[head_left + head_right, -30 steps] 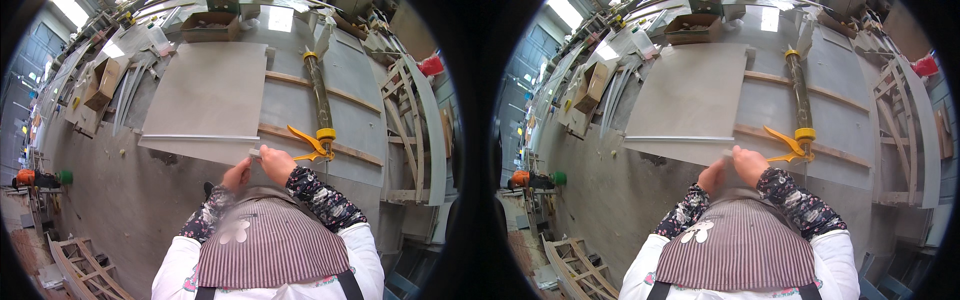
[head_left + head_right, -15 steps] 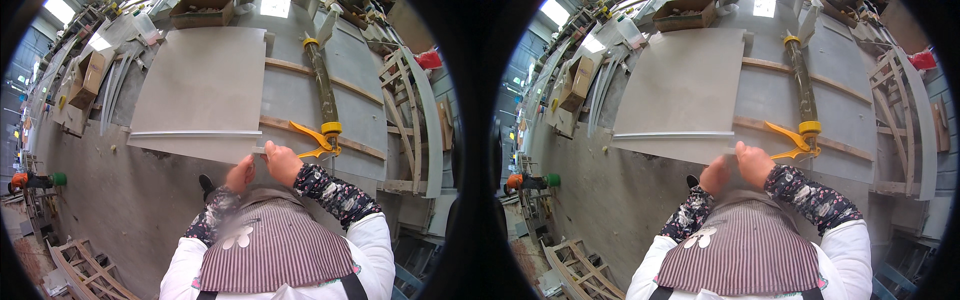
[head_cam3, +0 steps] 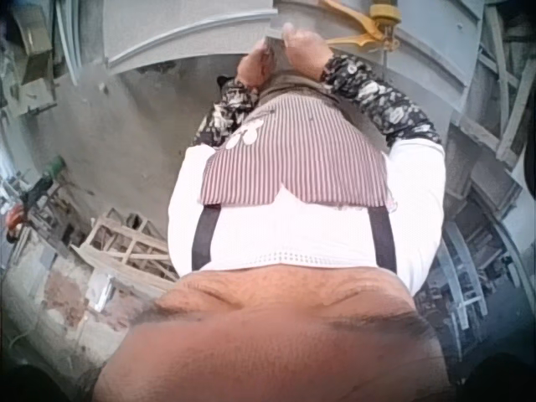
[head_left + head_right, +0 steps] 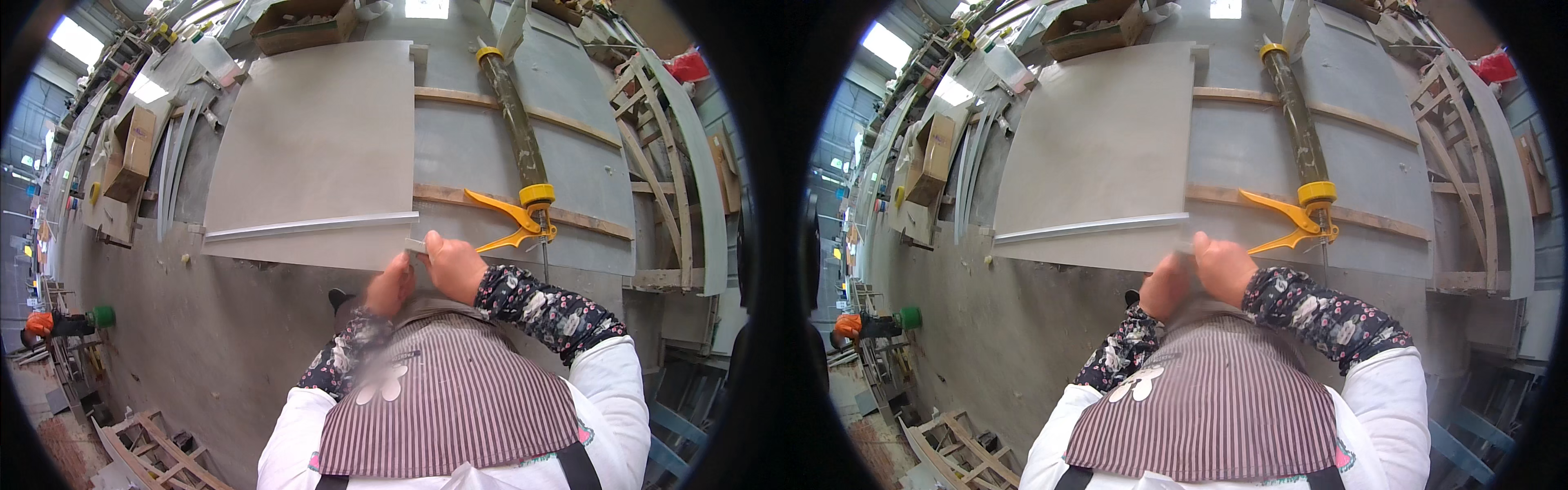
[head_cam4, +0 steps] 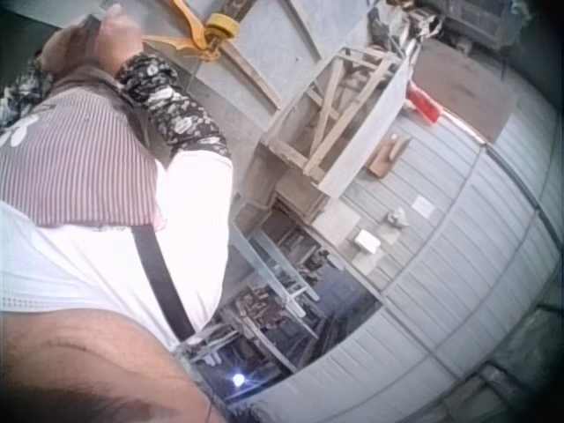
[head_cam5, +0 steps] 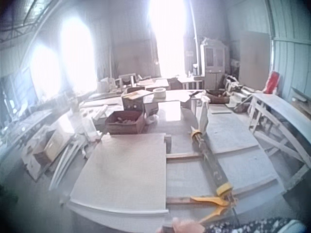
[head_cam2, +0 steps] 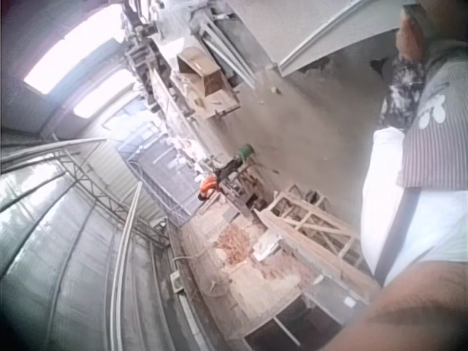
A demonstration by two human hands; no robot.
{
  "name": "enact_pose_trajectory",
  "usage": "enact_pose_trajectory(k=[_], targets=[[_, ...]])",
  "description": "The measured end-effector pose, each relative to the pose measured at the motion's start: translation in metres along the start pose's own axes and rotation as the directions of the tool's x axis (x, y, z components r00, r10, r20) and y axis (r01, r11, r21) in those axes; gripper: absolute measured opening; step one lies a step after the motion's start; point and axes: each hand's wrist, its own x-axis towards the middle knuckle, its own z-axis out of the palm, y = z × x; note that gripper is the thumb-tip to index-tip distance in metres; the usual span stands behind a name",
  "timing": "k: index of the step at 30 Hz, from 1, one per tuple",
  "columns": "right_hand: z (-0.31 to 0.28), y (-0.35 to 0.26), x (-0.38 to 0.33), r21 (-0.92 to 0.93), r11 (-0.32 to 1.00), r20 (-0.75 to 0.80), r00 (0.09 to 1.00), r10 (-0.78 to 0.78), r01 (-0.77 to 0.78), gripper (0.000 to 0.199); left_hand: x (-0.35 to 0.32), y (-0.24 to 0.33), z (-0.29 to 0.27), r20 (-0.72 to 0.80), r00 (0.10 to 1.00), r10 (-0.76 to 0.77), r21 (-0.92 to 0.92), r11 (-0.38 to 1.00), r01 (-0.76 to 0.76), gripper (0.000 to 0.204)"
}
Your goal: The person aligns and fits white plastic edge strips onto the edges of a large grey board. They repeatedly pick up strips, test the fit, and place the board on a workbench to check alignment.
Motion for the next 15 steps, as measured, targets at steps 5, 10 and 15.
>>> enact_pose_trajectory(k=[5,10,15], targets=[[0.007,-0.003,-0.002,0.042,0.998,-0.019,0.999,0.051,-0.05,0.016,-0.004,0.003,0.001,-0.012,0.999,-0.043,-0.032,0.999,0.043,0.039],[-0.004,-0.017,0.002,0.036,0.989,0.016,0.989,0.145,-0.146,0.022,-0.011,0.012,0.008,-0.019,0.996,-0.091,-0.098,0.991,0.089,0.039],[-0.061,-0.018,0.013,0.048,0.998,-0.024,0.999,0.043,-0.042,0.022,-0.043,0.031,-0.007,-0.09,0.994,-0.058,0.454,0.886,0.093,0.04]])
